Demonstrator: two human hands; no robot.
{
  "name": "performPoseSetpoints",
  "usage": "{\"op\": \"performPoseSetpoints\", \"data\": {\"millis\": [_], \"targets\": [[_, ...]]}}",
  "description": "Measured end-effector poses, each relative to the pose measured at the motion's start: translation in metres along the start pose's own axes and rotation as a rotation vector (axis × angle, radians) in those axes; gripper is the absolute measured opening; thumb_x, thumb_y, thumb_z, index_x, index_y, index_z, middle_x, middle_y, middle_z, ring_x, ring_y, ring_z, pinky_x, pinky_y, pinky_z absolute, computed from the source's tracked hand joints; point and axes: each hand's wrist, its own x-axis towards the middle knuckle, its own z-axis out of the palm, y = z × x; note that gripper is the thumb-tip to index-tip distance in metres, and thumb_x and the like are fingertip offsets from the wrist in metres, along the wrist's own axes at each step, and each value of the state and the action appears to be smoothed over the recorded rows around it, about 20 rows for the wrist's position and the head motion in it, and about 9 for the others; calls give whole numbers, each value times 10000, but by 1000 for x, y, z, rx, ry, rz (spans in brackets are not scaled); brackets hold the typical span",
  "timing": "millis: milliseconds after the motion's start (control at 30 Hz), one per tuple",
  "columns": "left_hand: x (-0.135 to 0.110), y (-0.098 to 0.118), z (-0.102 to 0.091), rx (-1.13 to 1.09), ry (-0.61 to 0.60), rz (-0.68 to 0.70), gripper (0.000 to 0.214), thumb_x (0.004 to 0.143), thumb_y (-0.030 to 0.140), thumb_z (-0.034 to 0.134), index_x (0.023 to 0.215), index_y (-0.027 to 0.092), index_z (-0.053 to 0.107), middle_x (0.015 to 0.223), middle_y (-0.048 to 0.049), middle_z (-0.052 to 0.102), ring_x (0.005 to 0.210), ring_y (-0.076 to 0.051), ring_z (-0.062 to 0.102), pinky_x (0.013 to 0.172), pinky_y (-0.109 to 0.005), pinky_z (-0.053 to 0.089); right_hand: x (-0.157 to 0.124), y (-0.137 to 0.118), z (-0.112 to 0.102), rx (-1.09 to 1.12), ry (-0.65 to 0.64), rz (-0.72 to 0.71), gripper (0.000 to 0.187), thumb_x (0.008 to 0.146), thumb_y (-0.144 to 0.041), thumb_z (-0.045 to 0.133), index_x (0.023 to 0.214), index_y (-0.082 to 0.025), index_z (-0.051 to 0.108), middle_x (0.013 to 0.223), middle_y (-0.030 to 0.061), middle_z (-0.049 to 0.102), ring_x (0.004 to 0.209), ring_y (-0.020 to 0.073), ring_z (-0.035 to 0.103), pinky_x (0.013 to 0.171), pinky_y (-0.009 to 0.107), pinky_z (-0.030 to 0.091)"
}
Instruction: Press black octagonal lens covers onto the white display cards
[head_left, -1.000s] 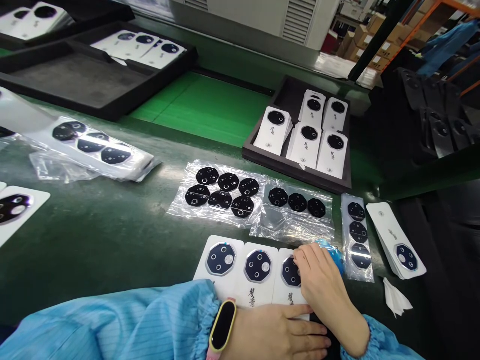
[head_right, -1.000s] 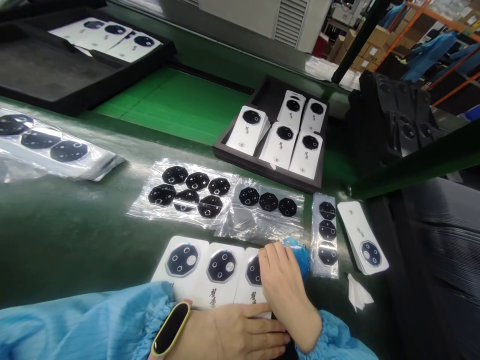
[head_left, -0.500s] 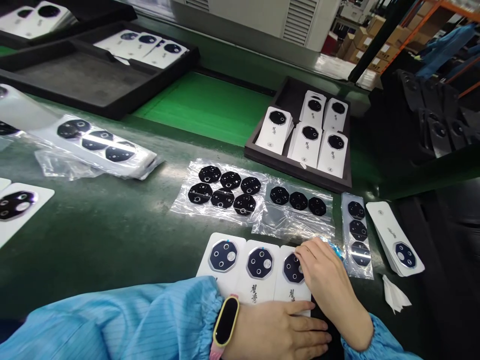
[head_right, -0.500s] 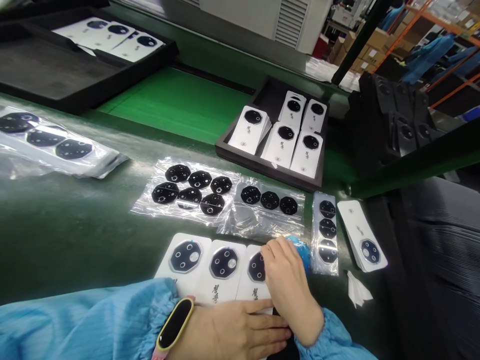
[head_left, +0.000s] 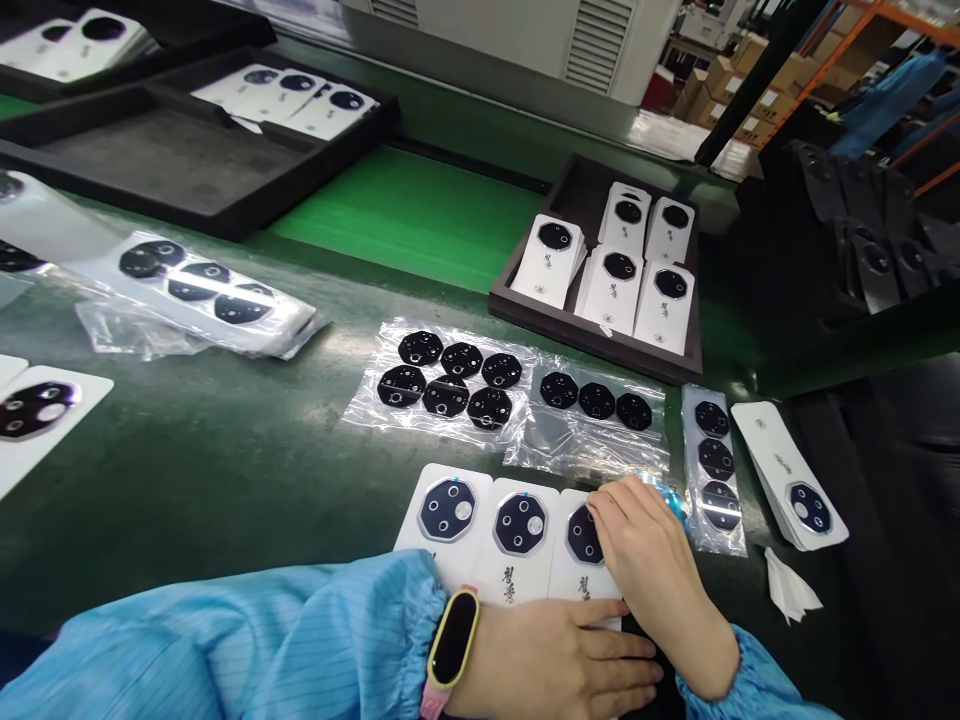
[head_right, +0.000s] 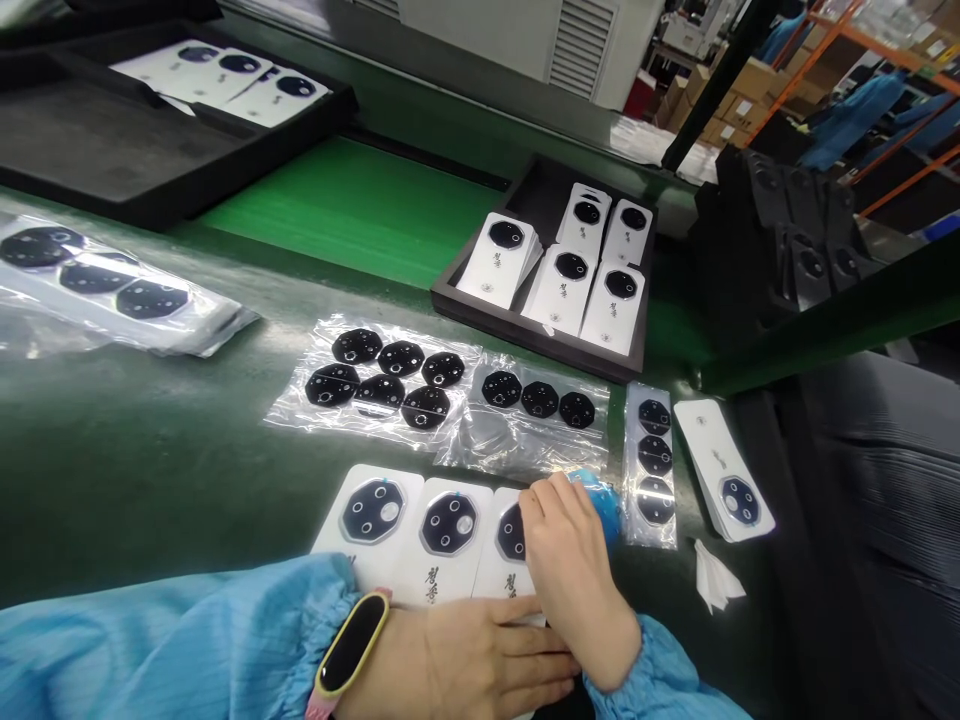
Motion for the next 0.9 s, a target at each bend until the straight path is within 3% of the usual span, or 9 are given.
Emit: {"op": "performPoseSetpoints", "data": {"millis": [233,467,900], "targets": [[-1,0,-2,23,-7,-1,494,960,332,372,1397,114,445,1429,0,479,1372,-161,361,1186,-355,258,-1,7,-2,5,5,22,370,940,-63,360,651,-178,561,624,18,583,595,166,522,595,297,394],[-3,0,0,44,56,-12,487,945,341,392,1371,125,484,1417,8,492,1362,-156,379,1166,-341,299,-9,14,1,150,6,72,269,978,-153,384,788,-186,571,727,16,637,672,151,585,639,271,454],[-4,0,2,18,118,-23,462,942,297,374,1340,119,526,1393,-13,522,1359,-170,388,1151,-338,316,-8,8,8,-15,-68,-4,288,928,-52,330,736,-185,498,672,27,528,631,173,464,598,294,377]]}}
